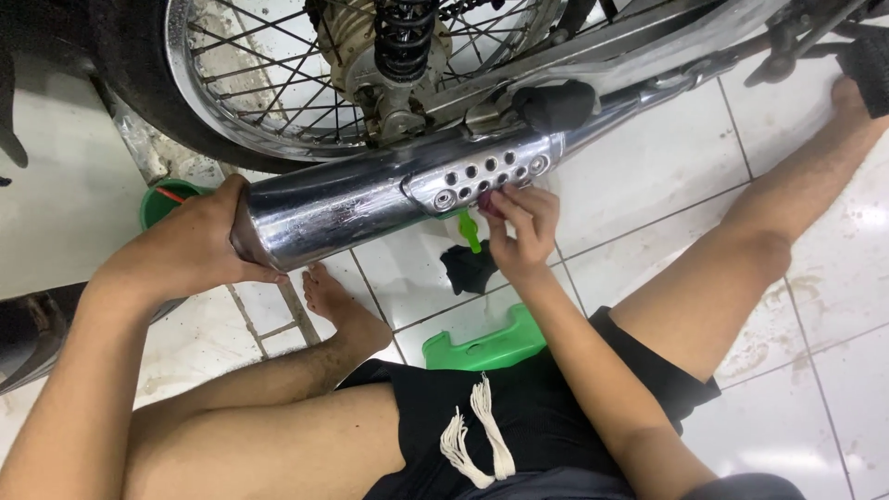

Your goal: The person cleans a motorcycle exhaust pipe using a black cloth, a green-handled brush, and a reddish abrasive pad. They wipe the chrome surface, scrub the perforated section with the brush, and rub the pad over the pipe while holding it steady with the other hand.

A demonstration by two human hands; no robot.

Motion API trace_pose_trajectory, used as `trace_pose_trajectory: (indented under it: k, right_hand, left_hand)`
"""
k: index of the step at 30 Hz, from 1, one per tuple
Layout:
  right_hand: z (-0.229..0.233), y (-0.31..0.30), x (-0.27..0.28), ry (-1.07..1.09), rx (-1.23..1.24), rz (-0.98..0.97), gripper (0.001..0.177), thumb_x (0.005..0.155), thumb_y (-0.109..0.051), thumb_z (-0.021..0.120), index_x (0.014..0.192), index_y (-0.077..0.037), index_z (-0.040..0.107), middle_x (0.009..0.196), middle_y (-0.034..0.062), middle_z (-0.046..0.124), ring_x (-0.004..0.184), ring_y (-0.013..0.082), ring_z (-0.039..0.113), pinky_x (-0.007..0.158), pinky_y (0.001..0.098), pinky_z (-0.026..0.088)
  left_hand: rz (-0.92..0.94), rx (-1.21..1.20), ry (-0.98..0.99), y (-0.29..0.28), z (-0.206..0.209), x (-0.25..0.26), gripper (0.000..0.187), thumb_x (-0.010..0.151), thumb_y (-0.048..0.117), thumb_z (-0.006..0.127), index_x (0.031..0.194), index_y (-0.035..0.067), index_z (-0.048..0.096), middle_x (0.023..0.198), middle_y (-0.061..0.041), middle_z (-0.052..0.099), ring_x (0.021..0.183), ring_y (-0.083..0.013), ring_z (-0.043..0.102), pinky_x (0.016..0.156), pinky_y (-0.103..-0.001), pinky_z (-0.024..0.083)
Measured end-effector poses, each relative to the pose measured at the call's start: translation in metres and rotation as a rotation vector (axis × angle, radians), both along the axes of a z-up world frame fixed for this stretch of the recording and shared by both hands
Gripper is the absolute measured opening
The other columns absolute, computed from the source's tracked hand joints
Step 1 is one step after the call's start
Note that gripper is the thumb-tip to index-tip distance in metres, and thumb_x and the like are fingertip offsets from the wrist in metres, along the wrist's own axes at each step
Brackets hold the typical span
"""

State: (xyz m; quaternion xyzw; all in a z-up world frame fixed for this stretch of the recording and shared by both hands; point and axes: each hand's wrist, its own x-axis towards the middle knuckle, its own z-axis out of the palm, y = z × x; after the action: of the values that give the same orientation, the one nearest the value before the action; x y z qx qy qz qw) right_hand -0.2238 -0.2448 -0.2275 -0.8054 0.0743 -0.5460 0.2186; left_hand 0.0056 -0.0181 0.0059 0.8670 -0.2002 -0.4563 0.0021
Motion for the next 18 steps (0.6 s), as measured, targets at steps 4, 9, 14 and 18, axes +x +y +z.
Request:
trace_pose_trajectory:
  k: [4,9,14,18]
  right_hand:
    - [0.026,-0.003,0.004,-0.009,0.206,-0.067,0.019,0.093,0.013,0.067,0.109,0.005,0.062,0.105,0.0174,0.061,0.102,0.0317,0.059,0.073,0.0324,0.059]
    - [0.037,-0.009,0.006,0.054,0.193,-0.083,0.013,0.096,0.006,0.062,0.107,-0.002,0.065,0.1,0.0103,0.065,0.092,0.0238,0.057,0.085,0.0362,0.047]
    - [0.038,-0.008,0.014,0.093,0.173,-0.061,0.014,0.1,-0.007,0.069,0.112,-0.002,0.065,0.104,0.0117,0.061,0.09,0.0225,0.057,0.076,0.031,0.05]
    - [0.06,-0.006,0.017,0.163,0.349,-0.106,0.011,0.103,-0.007,0.064,0.113,-0.002,0.066,0.104,0.0103,0.057,0.081,0.0179,0.053,0.07,0.0258,0.047]
  left_hand:
    - [0.012,-0.021,-0.003,0.0,-0.002,0.001,0.088,0.059,0.022,0.098,0.133,0.015,0.049,0.129,-0.007,0.069,0.118,-0.0238,0.065,0.091,-0.038,0.049]
    - [-0.013,0.004,-0.004,-0.001,-0.001,0.002,0.086,0.06,0.027,0.097,0.131,0.015,0.05,0.126,-0.008,0.07,0.114,-0.0251,0.066,0.087,-0.039,0.05]
    - [-0.01,-0.001,0.003,-0.001,-0.001,0.003,0.088,0.059,0.025,0.098,0.133,0.016,0.051,0.129,-0.006,0.068,0.117,-0.0239,0.064,0.09,-0.038,0.05]
    - [-0.036,-0.021,-0.013,0.004,-0.008,0.005,0.087,0.058,0.027,0.099,0.129,0.014,0.052,0.124,-0.009,0.07,0.114,-0.0255,0.066,0.087,-0.039,0.051]
